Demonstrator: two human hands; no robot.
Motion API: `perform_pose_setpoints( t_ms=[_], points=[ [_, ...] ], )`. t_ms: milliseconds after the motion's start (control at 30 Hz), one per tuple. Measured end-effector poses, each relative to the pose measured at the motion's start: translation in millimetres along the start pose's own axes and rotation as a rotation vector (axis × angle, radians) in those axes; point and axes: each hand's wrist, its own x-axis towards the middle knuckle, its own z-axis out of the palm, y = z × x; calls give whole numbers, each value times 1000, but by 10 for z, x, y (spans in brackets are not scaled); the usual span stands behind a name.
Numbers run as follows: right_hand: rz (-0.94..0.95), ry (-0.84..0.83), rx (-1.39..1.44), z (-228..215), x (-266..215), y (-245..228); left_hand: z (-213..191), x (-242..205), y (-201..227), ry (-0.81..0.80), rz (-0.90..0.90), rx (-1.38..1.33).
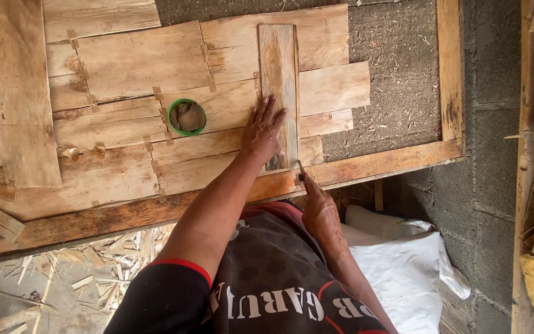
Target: Fitting and trimming thin wood strips onto a larger wood frame.
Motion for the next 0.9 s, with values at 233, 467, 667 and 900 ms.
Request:
perform_pose_setpoints(
  t_ms=[233, 467, 667, 900],
  points=[
    [84, 51, 152, 98, 205, 331, 108, 13, -44, -5, 8, -8],
    [86, 265, 38, 411, 1117, 360, 503, -146, -115, 321, 75, -30],
    [244, 251, 87, 531, 1406, 193, 461, -353, 114, 510, -345, -437],
    [345, 234, 106, 465, 1467, 135, 631, -177, 126, 438, -686, -650]
  ],
)
